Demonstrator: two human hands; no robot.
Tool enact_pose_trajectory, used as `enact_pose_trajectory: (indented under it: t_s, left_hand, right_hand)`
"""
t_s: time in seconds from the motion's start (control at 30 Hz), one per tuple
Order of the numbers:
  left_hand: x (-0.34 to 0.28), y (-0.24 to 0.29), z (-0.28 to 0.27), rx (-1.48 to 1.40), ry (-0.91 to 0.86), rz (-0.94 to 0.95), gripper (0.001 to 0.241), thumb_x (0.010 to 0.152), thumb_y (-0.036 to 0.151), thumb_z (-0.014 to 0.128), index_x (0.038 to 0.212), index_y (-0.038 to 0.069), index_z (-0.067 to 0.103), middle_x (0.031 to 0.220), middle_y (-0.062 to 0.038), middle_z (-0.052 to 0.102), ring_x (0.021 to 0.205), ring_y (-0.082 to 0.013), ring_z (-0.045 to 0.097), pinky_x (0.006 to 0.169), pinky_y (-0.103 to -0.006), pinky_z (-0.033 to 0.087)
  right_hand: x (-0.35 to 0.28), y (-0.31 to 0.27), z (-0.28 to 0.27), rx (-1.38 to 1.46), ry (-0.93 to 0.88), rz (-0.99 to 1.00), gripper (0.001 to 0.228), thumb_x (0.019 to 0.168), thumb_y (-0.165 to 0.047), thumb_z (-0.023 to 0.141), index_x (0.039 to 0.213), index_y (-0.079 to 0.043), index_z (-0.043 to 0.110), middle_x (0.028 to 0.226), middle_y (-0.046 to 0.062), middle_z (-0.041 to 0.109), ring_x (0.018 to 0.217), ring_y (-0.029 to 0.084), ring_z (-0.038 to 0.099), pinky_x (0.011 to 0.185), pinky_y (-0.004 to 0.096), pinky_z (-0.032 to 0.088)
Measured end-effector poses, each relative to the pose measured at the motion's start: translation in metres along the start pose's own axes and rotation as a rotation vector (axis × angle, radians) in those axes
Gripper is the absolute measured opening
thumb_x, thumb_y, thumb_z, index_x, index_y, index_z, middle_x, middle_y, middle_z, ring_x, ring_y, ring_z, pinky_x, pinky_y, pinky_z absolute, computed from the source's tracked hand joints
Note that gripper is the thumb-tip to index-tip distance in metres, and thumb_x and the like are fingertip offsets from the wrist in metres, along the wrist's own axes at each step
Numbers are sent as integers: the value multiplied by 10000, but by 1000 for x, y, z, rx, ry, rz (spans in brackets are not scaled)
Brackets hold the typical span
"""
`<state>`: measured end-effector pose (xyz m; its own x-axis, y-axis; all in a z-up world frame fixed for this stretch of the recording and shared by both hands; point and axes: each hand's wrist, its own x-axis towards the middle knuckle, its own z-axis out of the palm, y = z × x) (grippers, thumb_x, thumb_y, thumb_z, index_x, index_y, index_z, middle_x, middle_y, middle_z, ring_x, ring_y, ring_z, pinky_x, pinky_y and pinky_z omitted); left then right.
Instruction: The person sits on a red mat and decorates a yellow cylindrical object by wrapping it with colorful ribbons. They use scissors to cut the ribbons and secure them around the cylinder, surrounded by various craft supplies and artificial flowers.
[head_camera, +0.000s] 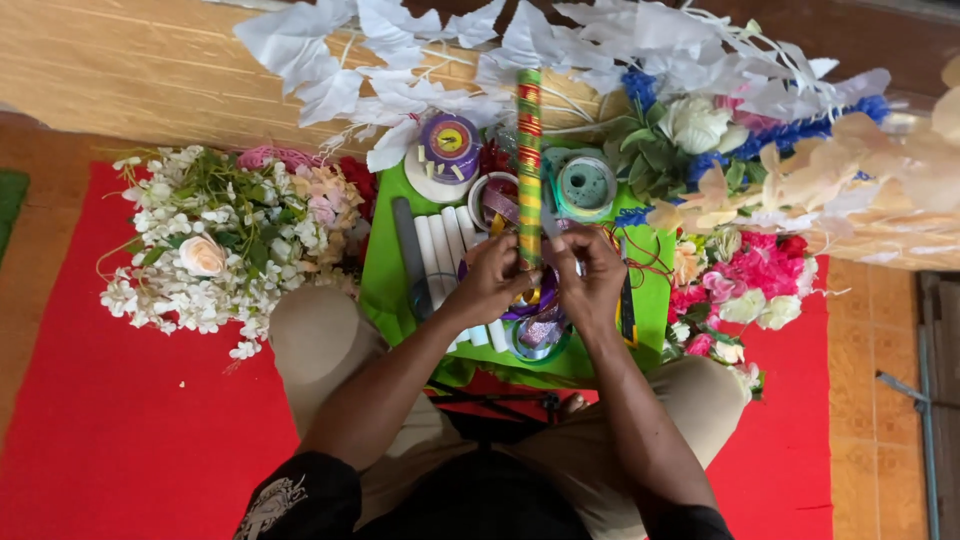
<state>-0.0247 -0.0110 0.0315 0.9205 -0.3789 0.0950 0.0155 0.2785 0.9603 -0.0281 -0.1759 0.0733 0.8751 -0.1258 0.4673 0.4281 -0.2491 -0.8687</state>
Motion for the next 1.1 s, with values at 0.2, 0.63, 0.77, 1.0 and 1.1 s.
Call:
enact_pose_trajectory:
  t_s: [0.2,0.63,0.77,1.0,1.1]
  left_hand:
    - [10,-67,-13,156,-85,159,328,941,-25,629,1258,-20,544,922,-146,648,832,-270,688,665,-340,569]
    - [11,-64,2,366,8,133,31,858,-25,629,873,-37,605,645,-156,599,645,-276,666,529,-370,458]
    - [16,-36,6,438,19,169,87,822,-12,613,768,33,562,576,-67,520,535,-266,614,514,-375,433]
    - [13,-18,9,404,1,117,275,809,-5,552,597,131,442,500,-9,411,448,-145,440,522,-278,414]
    - [9,-19,6,384,-36,72,222,899,12,538,714,120,479,553,-24,416,482,-167,414,589,-351,421]
  right_hand:
    - [45,-25,51,-306,-258,-292,38,882,-123,795,910,-132,771,812,36,697,708,252,686,677,370,551]
    - [106,73,141,-767,-571,-440,326,756,-144,821,1073,-138,750,1043,78,666,900,375,713,729,492,612]
    - [110,87,144,-837,-634,-455,256,764,-217,828,1004,-195,742,1022,17,669,1007,312,691,847,495,558]
    - [106,92,147,-818,-602,-511,185,802,-221,772,984,-199,742,966,3,658,952,283,669,878,467,512]
    - [104,105,150,-858,-542,-628,122,846,-186,702,951,-224,754,921,8,651,899,266,684,834,426,511]
